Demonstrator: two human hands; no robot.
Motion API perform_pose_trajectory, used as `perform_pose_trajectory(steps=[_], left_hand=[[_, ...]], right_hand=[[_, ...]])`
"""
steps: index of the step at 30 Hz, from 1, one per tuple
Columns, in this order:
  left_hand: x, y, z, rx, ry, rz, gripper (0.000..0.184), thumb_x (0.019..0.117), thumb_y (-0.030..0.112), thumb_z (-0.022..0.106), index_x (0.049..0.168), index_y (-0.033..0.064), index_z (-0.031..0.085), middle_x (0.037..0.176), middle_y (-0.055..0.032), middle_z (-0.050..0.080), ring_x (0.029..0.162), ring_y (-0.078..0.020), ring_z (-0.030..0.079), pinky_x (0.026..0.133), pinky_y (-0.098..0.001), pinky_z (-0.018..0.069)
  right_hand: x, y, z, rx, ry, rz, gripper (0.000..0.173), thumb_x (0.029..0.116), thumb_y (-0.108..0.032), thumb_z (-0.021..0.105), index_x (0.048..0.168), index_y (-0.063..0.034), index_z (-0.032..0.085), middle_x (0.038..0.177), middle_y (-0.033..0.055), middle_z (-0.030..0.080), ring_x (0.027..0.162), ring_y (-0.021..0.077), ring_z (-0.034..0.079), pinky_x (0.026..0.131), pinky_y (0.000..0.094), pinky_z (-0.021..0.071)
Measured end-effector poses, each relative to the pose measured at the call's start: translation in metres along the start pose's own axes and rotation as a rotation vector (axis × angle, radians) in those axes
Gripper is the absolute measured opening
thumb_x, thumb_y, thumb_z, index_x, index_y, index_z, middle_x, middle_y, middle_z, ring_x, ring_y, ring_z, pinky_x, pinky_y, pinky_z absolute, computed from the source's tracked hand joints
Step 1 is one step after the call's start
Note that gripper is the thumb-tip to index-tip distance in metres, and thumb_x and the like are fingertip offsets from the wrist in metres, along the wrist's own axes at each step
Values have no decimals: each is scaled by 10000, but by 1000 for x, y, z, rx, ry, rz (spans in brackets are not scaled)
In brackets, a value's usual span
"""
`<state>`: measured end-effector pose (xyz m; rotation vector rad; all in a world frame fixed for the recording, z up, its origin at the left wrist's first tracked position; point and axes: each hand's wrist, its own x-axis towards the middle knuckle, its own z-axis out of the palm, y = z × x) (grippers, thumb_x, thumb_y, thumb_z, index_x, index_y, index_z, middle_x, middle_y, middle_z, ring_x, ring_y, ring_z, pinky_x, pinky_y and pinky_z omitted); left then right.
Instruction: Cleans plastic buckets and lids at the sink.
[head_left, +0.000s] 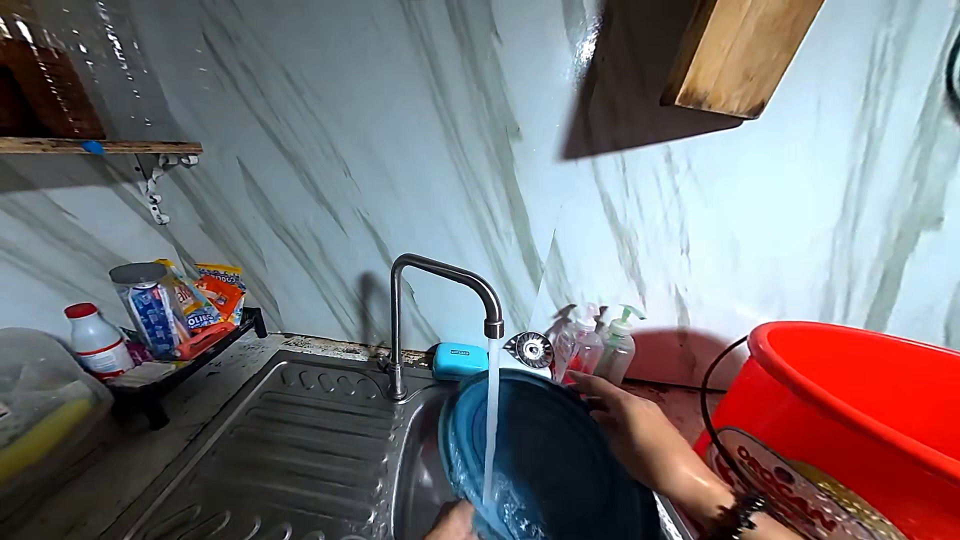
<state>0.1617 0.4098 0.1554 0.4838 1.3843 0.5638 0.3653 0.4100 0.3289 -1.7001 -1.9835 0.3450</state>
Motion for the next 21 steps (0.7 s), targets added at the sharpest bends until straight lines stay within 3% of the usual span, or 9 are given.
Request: perform_pose_trajectory(steps=[1, 2, 3, 5, 7, 10, 13, 16, 21], left_hand=[[-3, 3, 3, -26, 134, 126, 440, 1121, 281, 374, 1397, -54, 447, 1263, -237, 500, 1082, -319, 507, 907, -511, 433], [-4, 9, 1, -49, 250, 289, 440, 1113, 235, 428, 1420, -78, 467, 1399, -282, 500, 1274, -371, 494, 1047, -552, 405], [-3, 16, -5, -23, 296, 492, 470, 1100, 181, 456, 1497, -64, 400, 1521, -286, 431, 1424, -385, 413, 1165, -529, 338], [-3, 32, -25, 142, 255, 949, 600, 1006, 60, 519, 1541, -104, 301, 1591, -327, 305, 1503, -417, 294, 1237, -492, 246], [-16, 57, -39, 363, 77, 1213, 561, 972, 111, 560, 1473, -108, 437, 1501, -297, 466, 1425, -344, 453, 1197, -434, 354], [-50, 102, -46, 890, -228, 1130, 377, 1062, 110, 461, 1370, -84, 558, 1357, -253, 605, 1291, -303, 577, 1129, -425, 413], [-68, 123, -39, 1211, -203, 978, 323, 1069, 47, 429, 1331, -81, 568, 1301, -277, 611, 1238, -371, 590, 1095, -483, 425], [-76, 125, -32, 1351, -130, 944, 328, 1072, 29, 421, 1359, -84, 530, 1348, -287, 574, 1290, -392, 554, 1119, -491, 409], [-86, 133, -26, 1486, -126, 948, 338, 1076, 34, 402, 1357, -95, 536, 1373, -286, 563, 1334, -398, 518, 1138, -510, 378]], right_hand=[[2, -13, 3, -44, -33, -51, 502, 951, 137, 472, 1421, -7, 573, 1328, 204, 662, 1178, 373, 664, 1024, 523, 511], [5, -25, 6, -90, -91, -89, 507, 953, 139, 453, 1420, -11, 578, 1335, 208, 657, 1204, 383, 651, 1041, 537, 497], [8, -37, 9, -141, -175, -109, 517, 965, 135, 430, 1439, -20, 565, 1363, 211, 640, 1239, 393, 629, 1060, 550, 479], [17, -60, 15, -252, -377, -122, 516, 992, 125, 401, 1467, -29, 534, 1413, 233, 592, 1296, 426, 576, 1084, 583, 440], [30, -76, 22, -347, -526, -140, 495, 996, 120, 406, 1441, -35, 557, 1404, 255, 582, 1295, 456, 564, 1063, 614, 444], [48, -79, 28, -366, -619, -180, 481, 975, 136, 414, 1397, -16, 588, 1342, 274, 616, 1259, 457, 583, 1054, 615, 441], [67, -77, 27, -297, -676, -231, 351, 982, 95, 494, 1306, 63, 625, 1286, 285, 635, 1234, 433, 587, 1080, 573, 413], [78, -81, 30, -98, -564, -159, 264, 1034, -61, 567, 1234, 90, 654, 1207, 254, 675, 1138, 340, 648, 1043, 479, 468], [91, -106, 39, 27, -516, -7, 288, 1094, -185, 497, 1157, 59, 637, 844, 128, 633, 678, 154, 574, 699, 323, 509]])
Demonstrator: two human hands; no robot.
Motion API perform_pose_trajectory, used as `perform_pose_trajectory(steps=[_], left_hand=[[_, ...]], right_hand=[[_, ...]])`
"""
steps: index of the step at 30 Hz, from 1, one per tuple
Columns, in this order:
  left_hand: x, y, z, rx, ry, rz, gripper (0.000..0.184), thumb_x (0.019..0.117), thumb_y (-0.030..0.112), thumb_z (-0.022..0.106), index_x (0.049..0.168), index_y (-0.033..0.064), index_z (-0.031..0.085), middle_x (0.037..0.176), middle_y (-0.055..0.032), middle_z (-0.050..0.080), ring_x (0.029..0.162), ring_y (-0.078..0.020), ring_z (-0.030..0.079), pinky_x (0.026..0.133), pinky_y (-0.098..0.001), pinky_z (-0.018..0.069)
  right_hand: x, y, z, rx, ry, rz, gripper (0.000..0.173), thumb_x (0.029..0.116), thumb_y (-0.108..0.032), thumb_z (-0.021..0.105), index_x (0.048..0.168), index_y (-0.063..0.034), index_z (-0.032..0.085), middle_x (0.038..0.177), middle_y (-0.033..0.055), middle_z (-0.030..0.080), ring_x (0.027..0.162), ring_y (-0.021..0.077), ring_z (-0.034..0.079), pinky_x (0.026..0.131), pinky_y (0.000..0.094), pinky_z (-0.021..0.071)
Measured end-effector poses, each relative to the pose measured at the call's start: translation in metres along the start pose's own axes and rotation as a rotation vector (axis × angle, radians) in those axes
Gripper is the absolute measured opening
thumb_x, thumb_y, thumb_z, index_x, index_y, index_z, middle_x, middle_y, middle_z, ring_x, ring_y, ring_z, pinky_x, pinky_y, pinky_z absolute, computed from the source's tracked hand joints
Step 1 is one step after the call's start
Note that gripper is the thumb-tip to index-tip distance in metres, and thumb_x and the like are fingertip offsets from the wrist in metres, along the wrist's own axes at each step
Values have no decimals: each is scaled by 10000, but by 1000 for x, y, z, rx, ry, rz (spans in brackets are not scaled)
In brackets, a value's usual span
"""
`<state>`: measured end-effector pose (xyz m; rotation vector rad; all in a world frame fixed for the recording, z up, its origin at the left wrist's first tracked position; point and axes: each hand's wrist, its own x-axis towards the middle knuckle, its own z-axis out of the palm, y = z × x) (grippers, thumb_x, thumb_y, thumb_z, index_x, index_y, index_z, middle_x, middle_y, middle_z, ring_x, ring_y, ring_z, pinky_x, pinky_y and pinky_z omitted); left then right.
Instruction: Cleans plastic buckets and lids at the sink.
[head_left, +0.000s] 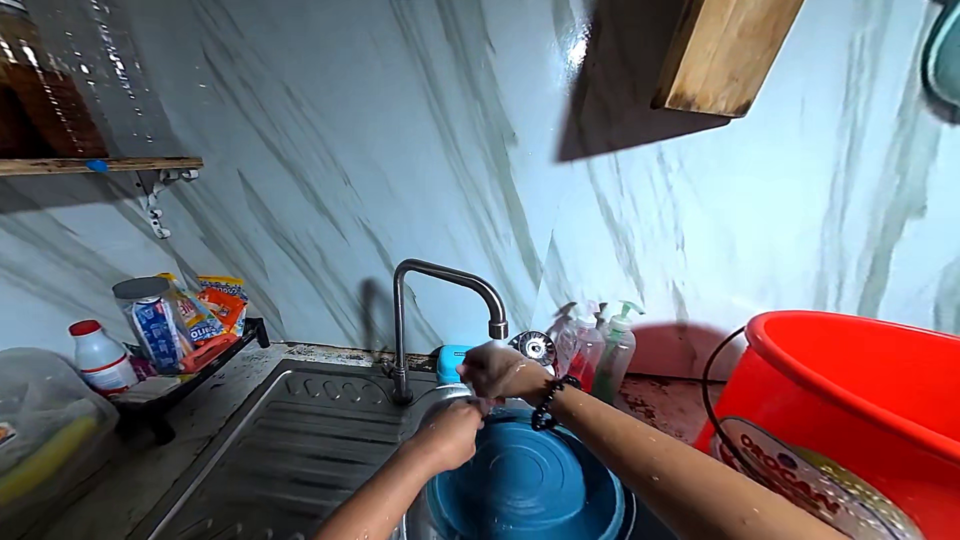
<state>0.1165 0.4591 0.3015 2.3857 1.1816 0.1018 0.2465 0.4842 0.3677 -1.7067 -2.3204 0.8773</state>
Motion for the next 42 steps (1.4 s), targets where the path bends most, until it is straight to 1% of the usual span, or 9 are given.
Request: perform_pose_trajectory(steps=[5, 8, 11, 18, 23, 28, 34, 39, 42], left_hand=[[-3, 3, -15, 33, -8, 17, 347, 1072, 16, 391, 1382, -74, 519, 1342, -284, 584, 1294, -402, 554, 1110, -521, 411], [-8, 1, -24, 2, 2, -35, 345, 1096, 63, 375, 1397, -55, 496, 1300, -285, 594, 1236, -405, 584, 1072, -524, 437], [-4, 3, -30, 42, -3, -56, 331, 1100, 72, 373, 1381, -49, 498, 1289, -275, 594, 1231, -395, 585, 1060, -519, 444], [11, 40, -26, 161, 6, 88, 309, 1061, 6, 416, 1322, -56, 569, 1266, -262, 625, 1226, -408, 600, 1045, -544, 459], [30, 10, -19, -20, 84, 244, 334, 1103, 116, 404, 1233, -85, 637, 1169, -270, 668, 1153, -387, 632, 1044, -518, 451], [19, -35, 44, -384, -33, -213, 532, 1138, 306, 272, 1496, -57, 422, 1484, -291, 483, 1403, -393, 462, 1176, -534, 332], [-12, -13, 129, -1427, 67, -849, 605, 1131, 422, 260, 1524, -38, 263, 1397, -328, 422, 1112, -407, 528, 937, -524, 452], [-26, -2, 135, -1683, 204, -957, 587, 1127, 409, 227, 1510, -19, 349, 1491, -291, 426, 1283, -418, 489, 1008, -600, 400], [-39, -16, 106, -1691, 314, -896, 528, 1134, 340, 270, 1538, 2, 297, 1485, -302, 421, 1268, -422, 500, 1017, -572, 420]], right_hand=[[-1, -11, -11, -178, -69, 149, 228, 1087, -148, 483, 1080, 38, 615, 776, 88, 560, 616, 131, 519, 621, 297, 462], [-5, 5, -15, -326, -105, 108, 313, 1088, -163, 486, 1168, 96, 643, 1025, 236, 673, 928, 317, 661, 886, 474, 520], [-18, 11, -14, -417, -165, 30, 359, 1101, -200, 470, 1186, 106, 637, 1171, 287, 648, 1145, 397, 612, 1015, 536, 440], [-53, 22, -18, -585, -191, 45, 231, 1038, -71, 574, 1164, 97, 669, 1160, 271, 672, 1140, 409, 633, 1009, 533, 464], [-78, 58, -29, -495, -84, 154, 229, 1048, -119, 579, 1130, 60, 695, 1091, 234, 695, 1080, 376, 655, 977, 525, 480], [-98, 74, -21, -473, -51, 353, 300, 1085, -156, 490, 1249, 57, 623, 1179, 256, 665, 1163, 402, 634, 1007, 548, 479], [-112, 119, 1, -264, 128, 551, 368, 1083, -137, 452, 1351, 110, 498, 1266, 330, 609, 1238, 455, 595, 1043, 572, 458], [-121, 178, 38, -32, 116, 640, 373, 1092, -141, 430, 1291, 147, 559, 1284, 363, 597, 1237, 464, 591, 1057, 578, 442], [-122, 206, 76, 230, 143, 674, 372, 1109, -156, 415, 1290, 131, 565, 1206, 334, 627, 1067, 397, 663, 963, 524, 507]])
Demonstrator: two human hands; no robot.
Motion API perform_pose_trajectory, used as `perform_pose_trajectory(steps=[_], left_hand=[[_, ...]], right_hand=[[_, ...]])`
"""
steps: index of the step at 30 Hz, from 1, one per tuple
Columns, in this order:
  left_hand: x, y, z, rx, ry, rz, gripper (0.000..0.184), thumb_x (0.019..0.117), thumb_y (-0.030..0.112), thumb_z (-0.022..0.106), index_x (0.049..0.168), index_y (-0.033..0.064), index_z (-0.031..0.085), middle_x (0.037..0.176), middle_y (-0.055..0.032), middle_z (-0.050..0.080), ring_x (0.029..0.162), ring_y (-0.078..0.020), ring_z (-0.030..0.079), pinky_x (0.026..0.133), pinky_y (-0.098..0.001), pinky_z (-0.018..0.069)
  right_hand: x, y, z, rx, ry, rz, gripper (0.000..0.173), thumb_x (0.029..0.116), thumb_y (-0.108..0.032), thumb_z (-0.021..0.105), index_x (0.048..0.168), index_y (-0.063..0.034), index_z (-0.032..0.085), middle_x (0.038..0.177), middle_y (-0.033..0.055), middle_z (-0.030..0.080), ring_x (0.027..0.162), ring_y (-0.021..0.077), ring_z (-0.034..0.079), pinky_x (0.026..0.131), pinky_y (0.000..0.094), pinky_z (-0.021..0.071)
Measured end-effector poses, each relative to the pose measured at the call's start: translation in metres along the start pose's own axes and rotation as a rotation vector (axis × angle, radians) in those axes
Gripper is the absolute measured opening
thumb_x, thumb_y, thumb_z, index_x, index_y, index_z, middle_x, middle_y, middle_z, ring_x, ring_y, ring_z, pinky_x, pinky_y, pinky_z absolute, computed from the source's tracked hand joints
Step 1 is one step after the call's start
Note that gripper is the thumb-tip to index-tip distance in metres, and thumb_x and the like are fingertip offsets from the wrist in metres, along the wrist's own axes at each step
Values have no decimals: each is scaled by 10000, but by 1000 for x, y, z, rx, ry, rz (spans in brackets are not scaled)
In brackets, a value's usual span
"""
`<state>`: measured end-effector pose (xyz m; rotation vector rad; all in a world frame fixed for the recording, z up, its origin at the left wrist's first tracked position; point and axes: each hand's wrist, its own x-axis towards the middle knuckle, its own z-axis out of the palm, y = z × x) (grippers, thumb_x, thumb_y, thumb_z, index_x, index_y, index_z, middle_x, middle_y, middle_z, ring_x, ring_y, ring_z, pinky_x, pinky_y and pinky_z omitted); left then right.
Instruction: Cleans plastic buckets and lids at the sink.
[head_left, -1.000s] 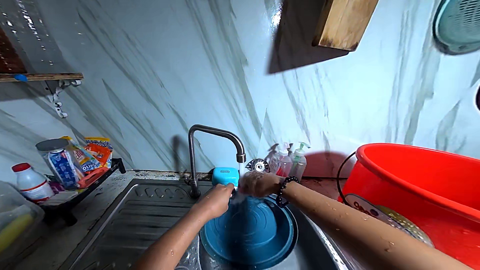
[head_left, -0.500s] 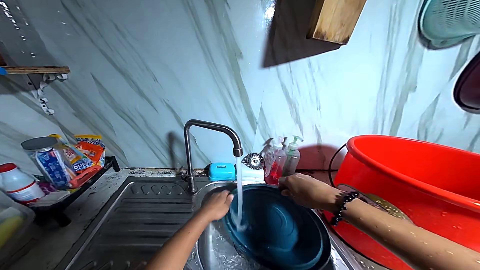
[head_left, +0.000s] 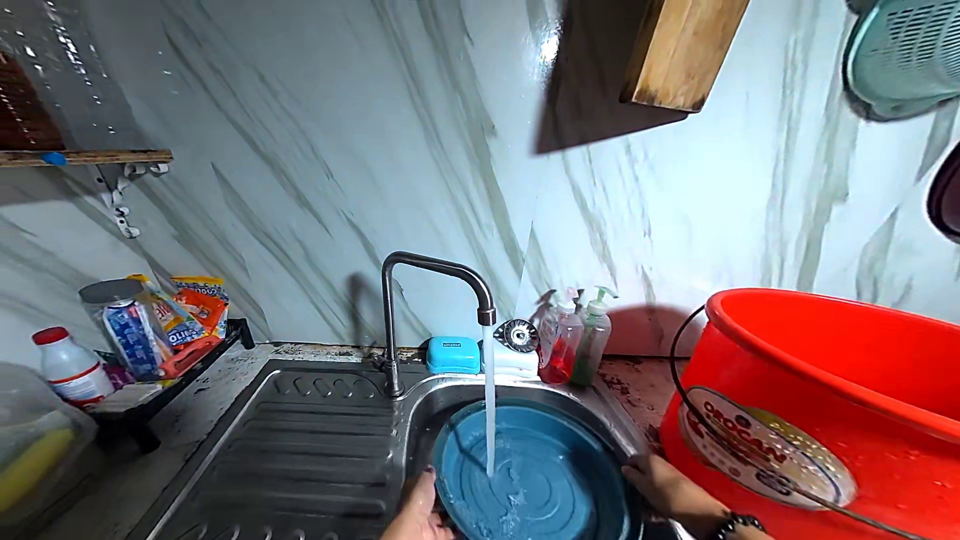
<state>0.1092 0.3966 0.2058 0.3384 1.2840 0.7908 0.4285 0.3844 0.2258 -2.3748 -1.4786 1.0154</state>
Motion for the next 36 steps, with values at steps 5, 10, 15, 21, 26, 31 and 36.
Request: perform_pose_trajectory(steps=[5, 10, 15, 21, 26, 31, 36], left_hand=[[-34, 57, -22, 261, -1, 241, 434, 1104, 138, 424, 1518, 51, 327, 1376, -283, 498, 1077, -392, 606, 849, -529, 524], [-55, 78, -38, 324, 6, 412, 408, 1086, 40, 433, 1487, 42, 357, 1377, -231, 513, 1117, -329, 620, 855, -484, 544], [-30, 58, -39, 345, 30, 381, 447, 1059, -38, 422, 1493, 22, 330, 1387, -252, 490, 1157, -369, 606, 872, -519, 553], [16, 8, -3, 363, -43, 145, 394, 1083, 17, 361, 1471, -42, 316, 1284, -279, 525, 1005, -308, 624, 854, -425, 530], [35, -29, 19, 442, -109, -61, 446, 1105, 246, 403, 1464, -19, 400, 1307, -271, 538, 1055, -340, 554, 894, -513, 446], [27, -25, 9, 476, -128, -175, 545, 1107, 372, 377, 1459, -43, 404, 1348, -264, 511, 1083, -343, 552, 918, -518, 450], [-2, 13, -13, 344, -30, 4, 437, 1092, 149, 442, 1478, -23, 332, 1285, -276, 502, 959, -324, 594, 817, -451, 518]], right_hand=[[3, -10, 55, 323, -157, 13, 344, 1121, -180, 410, 1324, 64, 542, 1068, 191, 630, 836, 195, 640, 798, 360, 541], [6, -41, 81, 635, -242, 42, 338, 1100, -79, 429, 1417, 39, 424, 1137, 199, 615, 901, 209, 675, 797, 356, 572], [18, -52, 43, 585, -60, -28, 396, 1078, -35, 444, 1466, 30, 406, 1292, 283, 589, 1062, 365, 684, 868, 502, 585], [10, -66, -46, 2, 143, -178, 383, 1061, -46, 482, 1430, 57, 476, 1324, 305, 585, 1186, 417, 617, 1007, 544, 493], [-21, -107, -69, -301, 160, -212, 312, 1079, -85, 479, 1337, 66, 568, 1294, 289, 623, 1235, 406, 602, 1063, 543, 446], [-24, -113, -70, -467, -4, -81, 330, 1094, -119, 445, 1267, 125, 585, 1288, 305, 611, 1231, 389, 598, 1058, 517, 439], [4, -56, -39, -314, -148, -19, 364, 1085, -166, 472, 1281, 119, 587, 1254, 313, 622, 1138, 380, 634, 1016, 527, 465]])
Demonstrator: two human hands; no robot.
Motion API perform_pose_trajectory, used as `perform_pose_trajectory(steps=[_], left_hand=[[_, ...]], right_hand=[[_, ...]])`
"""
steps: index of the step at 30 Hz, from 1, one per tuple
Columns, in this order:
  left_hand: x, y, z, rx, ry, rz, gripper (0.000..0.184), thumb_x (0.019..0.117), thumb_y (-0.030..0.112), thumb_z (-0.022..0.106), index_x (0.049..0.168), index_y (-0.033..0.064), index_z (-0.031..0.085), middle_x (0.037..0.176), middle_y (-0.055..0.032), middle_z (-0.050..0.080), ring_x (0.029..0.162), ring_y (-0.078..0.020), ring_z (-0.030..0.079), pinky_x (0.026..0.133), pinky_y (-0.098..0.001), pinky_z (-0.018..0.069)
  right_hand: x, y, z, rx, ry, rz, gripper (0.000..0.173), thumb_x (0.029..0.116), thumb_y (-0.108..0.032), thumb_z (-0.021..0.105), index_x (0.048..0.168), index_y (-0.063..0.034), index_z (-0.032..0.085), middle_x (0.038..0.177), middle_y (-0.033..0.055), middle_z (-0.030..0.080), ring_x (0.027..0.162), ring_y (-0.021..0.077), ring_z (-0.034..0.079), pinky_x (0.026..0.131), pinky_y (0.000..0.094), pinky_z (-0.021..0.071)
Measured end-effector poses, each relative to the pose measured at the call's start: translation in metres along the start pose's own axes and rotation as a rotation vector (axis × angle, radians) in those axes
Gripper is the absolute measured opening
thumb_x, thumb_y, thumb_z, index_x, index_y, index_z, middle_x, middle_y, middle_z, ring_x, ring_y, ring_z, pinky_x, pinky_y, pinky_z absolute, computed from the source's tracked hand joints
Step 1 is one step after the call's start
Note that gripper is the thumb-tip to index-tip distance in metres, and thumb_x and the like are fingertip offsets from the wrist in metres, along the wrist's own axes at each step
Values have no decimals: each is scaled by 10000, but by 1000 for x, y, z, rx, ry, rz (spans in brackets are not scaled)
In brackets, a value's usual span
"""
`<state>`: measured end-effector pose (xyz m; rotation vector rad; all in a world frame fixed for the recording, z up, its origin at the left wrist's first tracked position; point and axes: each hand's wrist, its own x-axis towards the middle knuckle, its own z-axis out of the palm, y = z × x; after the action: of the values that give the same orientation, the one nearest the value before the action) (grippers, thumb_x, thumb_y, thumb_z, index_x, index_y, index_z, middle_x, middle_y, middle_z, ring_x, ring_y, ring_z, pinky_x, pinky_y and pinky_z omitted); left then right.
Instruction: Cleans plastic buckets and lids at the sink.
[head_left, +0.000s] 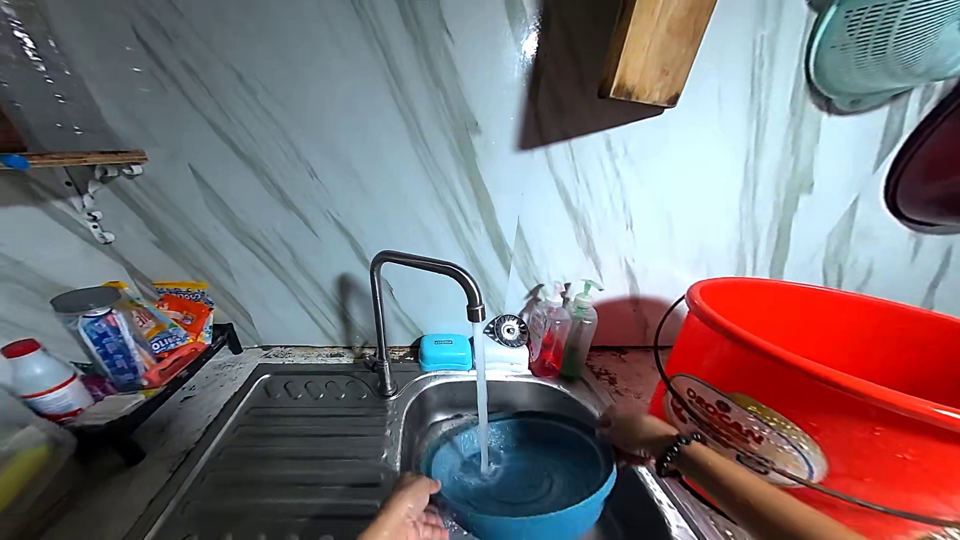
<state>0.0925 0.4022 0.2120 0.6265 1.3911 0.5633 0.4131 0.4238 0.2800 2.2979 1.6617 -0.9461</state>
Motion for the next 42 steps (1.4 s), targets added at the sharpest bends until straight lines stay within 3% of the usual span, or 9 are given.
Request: perform_pose_trajectory(steps=[4, 11, 17, 23, 27, 32, 38, 40, 42], left_hand=[[-29, 36, -17, 15, 66, 240, 466, 1061, 64, 499, 1489, -14, 332, 1338, -297, 514, 1053, -377, 623, 836, -496, 546], [-49, 66, -39, 90, 60, 314, 570, 1071, 66, 496, 1570, 193, 252, 1427, -259, 475, 1094, -379, 632, 812, -503, 552], [-30, 39, -30, -47, 44, 286, 580, 1047, -15, 480, 1556, 124, 237, 1324, -282, 508, 944, -349, 650, 741, -462, 558], [-11, 11, -3, -62, -57, 245, 592, 1043, -33, 475, 1563, 103, 227, 1338, -282, 492, 947, -346, 638, 736, -457, 550], [-7, 17, 3, 8, -132, 271, 591, 1037, -23, 494, 1563, 108, 257, 1350, -270, 503, 965, -331, 641, 748, -453, 550], [-3, 26, -3, 51, -119, 271, 594, 1042, -14, 493, 1570, 123, 256, 1390, -265, 483, 1012, -342, 637, 772, -465, 552], [-13, 53, -13, 278, -118, 389, 593, 1036, -8, 501, 1571, 116, 275, 1436, -251, 492, 1142, -359, 627, 831, -500, 559], [-19, 66, -13, 427, -125, 411, 591, 1035, 2, 503, 1570, 128, 287, 1469, -232, 478, 1198, -355, 600, 858, -501, 546], [-23, 82, -10, 585, -135, 452, 592, 1025, 3, 501, 1570, 126, 302, 1497, -224, 450, 1212, -351, 583, 857, -492, 541]], right_hand=[[18, 8, 59, 359, -84, -6, 297, 1095, -163, 477, 1264, 58, 581, 1038, 189, 654, 829, 188, 645, 797, 352, 537], [29, -27, 114, 922, -137, -15, 361, 1055, 3, 488, 1410, 32, 435, 1149, 194, 604, 885, 216, 668, 793, 368, 574], [14, -58, 58, 208, 156, -208, 510, 1044, -165, 567, 1470, 93, 457, 1452, 337, 506, 1382, 449, 485, 1160, 556, 366], [-13, -137, 9, 440, -88, -424, 324, 1053, -13, 492, 1368, 60, 515, 1143, 187, 657, 911, 167, 665, 859, 323, 548], [-25, -167, -6, 331, -130, -452, 312, 1046, 58, 431, 1346, 68, 517, 1209, 191, 633, 1007, 182, 643, 918, 337, 522], [-13, -178, -11, 24, -173, -466, 324, 1121, -128, 383, 1335, 65, 531, 1193, 174, 631, 1009, 165, 641, 923, 319, 511], [-15, -189, -12, -277, -48, -504, 340, 1100, -85, 423, 1379, 73, 535, 1353, 258, 584, 1224, 317, 597, 1068, 455, 441], [-14, -188, -13, -298, -24, -479, 320, 1085, -72, 450, 1328, 101, 564, 1274, 266, 627, 1145, 323, 637, 1019, 473, 473], [-19, -183, -22, -192, -116, -582, 274, 1090, -86, 462, 1278, 69, 587, 1103, 175, 671, 925, 178, 662, 871, 334, 531]])
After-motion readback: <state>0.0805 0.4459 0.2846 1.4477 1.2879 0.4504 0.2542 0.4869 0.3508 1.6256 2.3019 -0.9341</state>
